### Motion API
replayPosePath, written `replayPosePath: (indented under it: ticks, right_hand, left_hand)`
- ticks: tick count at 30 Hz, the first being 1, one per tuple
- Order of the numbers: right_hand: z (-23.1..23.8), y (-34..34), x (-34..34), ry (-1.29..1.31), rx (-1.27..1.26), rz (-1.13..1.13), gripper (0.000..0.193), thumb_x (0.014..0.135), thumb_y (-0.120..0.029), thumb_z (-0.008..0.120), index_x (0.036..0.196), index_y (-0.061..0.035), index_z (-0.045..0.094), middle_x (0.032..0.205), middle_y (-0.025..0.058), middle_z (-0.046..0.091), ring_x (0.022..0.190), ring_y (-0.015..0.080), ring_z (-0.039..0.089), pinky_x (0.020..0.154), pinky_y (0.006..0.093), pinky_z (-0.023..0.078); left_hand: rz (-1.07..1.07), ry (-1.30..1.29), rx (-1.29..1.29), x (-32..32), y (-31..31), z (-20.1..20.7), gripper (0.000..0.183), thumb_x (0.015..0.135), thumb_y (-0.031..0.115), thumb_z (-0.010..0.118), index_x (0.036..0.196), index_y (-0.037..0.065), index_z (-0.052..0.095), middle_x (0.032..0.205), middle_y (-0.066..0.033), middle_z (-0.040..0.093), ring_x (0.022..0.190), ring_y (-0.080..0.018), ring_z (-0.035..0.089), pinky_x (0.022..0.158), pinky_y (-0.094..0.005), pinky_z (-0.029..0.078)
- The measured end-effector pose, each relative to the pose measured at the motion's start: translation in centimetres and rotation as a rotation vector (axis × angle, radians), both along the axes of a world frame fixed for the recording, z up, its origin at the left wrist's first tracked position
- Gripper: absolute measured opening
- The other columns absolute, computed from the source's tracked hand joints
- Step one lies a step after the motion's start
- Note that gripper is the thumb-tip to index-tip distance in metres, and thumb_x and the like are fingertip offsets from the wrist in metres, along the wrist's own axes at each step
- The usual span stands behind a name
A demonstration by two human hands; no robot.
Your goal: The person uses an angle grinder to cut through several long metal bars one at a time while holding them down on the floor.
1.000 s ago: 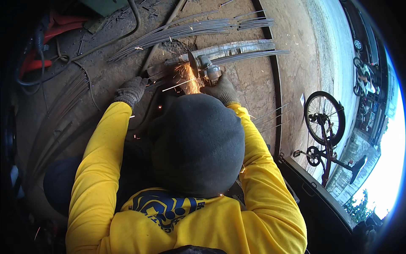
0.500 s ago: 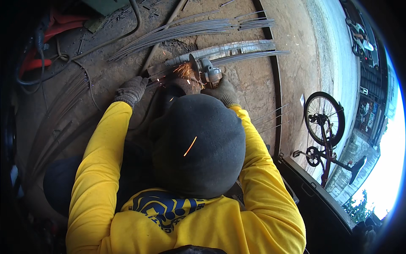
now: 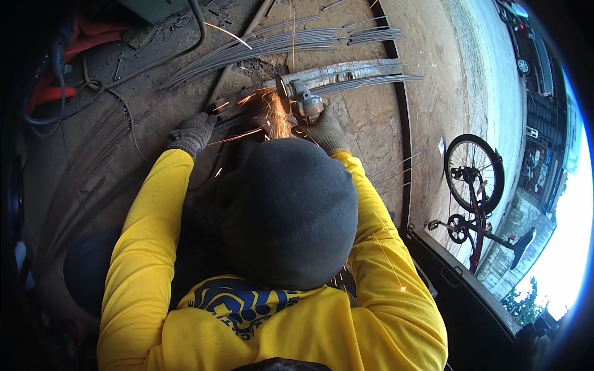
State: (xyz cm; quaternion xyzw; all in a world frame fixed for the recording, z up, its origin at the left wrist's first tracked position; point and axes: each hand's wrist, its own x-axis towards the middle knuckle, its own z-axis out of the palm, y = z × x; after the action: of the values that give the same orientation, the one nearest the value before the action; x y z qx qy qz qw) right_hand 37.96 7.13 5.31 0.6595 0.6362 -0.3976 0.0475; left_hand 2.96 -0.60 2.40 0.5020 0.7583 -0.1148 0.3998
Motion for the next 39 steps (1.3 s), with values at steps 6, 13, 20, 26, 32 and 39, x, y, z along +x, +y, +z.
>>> replayPosePath:
  ticks: [6,13,20,26,32,39]
  right_hand:
    - [2.7,-1.0,-1.2,-0.008,-0.116,-0.159,0.106,0.061,-0.045,0.091,0.140,0.0020,0.039,0.124,0.0258,0.066,0.119,0.0380,0.064,0.099,0.0430,0.052]
    - [1.3,-0.7,-0.3,-0.114,-0.056,-0.112,0.106,0.059,-0.046,0.091,0.140,0.0012,0.040,0.126,0.0251,0.066,0.120,0.0392,0.064,0.099,0.0445,0.052]
    - [2.0,-0.4,-1.2,0.016,-0.074,-0.116,0.108,0.059,-0.046,0.089,0.141,0.0008,0.039,0.124,0.0258,0.066,0.119,0.0406,0.064,0.100,0.0441,0.051]
    - [2.5,-1.7,-1.3,-0.142,-0.015,-0.085,0.109,0.058,-0.046,0.089,0.143,0.0008,0.039,0.125,0.0258,0.066,0.119,0.0399,0.064,0.101,0.0440,0.051]
    - [0.8,-0.9,0.3,-0.002,-0.026,-0.081,0.107,0.059,-0.045,0.089,0.143,0.0010,0.041,0.126,0.0256,0.066,0.120,0.0400,0.064,0.101,0.0433,0.051]
    - [0.5,-0.4,0.9,-0.051,-0.068,-0.118,0.106,0.063,-0.043,0.088,0.144,0.0030,0.038,0.128,0.0254,0.065,0.121,0.0393,0.063,0.102,0.0427,0.050]
  left_hand:
    - [0.006,-0.008,0.059,-0.6,-0.8,-1.8,0.057,0.102,0.055,0.038,0.124,0.009,0.063,0.132,-0.0198,0.062,0.122,-0.0427,0.058,0.104,-0.0528,0.046]
    - [-0.007,0.008,-0.001,0.4,0.1,-0.1,0.056,0.103,0.055,0.038,0.125,0.010,0.063,0.133,-0.0198,0.062,0.122,-0.0429,0.058,0.104,-0.0527,0.045]
    - [0.001,0.016,0.028,-0.3,-0.2,-0.4,0.058,0.102,0.056,0.037,0.126,0.009,0.062,0.133,-0.0206,0.062,0.123,-0.0429,0.057,0.105,-0.0530,0.045]
    - [0.012,0.011,0.002,-0.1,-0.3,-0.3,0.060,0.102,0.057,0.037,0.127,0.008,0.062,0.133,-0.0207,0.061,0.125,-0.0429,0.056,0.106,-0.0528,0.044]
    - [0.004,0.006,0.015,0.0,0.0,-0.6,0.059,0.102,0.056,0.038,0.126,0.008,0.062,0.133,-0.0211,0.061,0.125,-0.0428,0.056,0.106,-0.0530,0.044]
    - [-0.001,-0.015,0.006,0.5,0.6,-0.5,0.058,0.102,0.056,0.038,0.125,0.008,0.063,0.134,-0.0205,0.061,0.125,-0.0426,0.056,0.106,-0.0527,0.044]
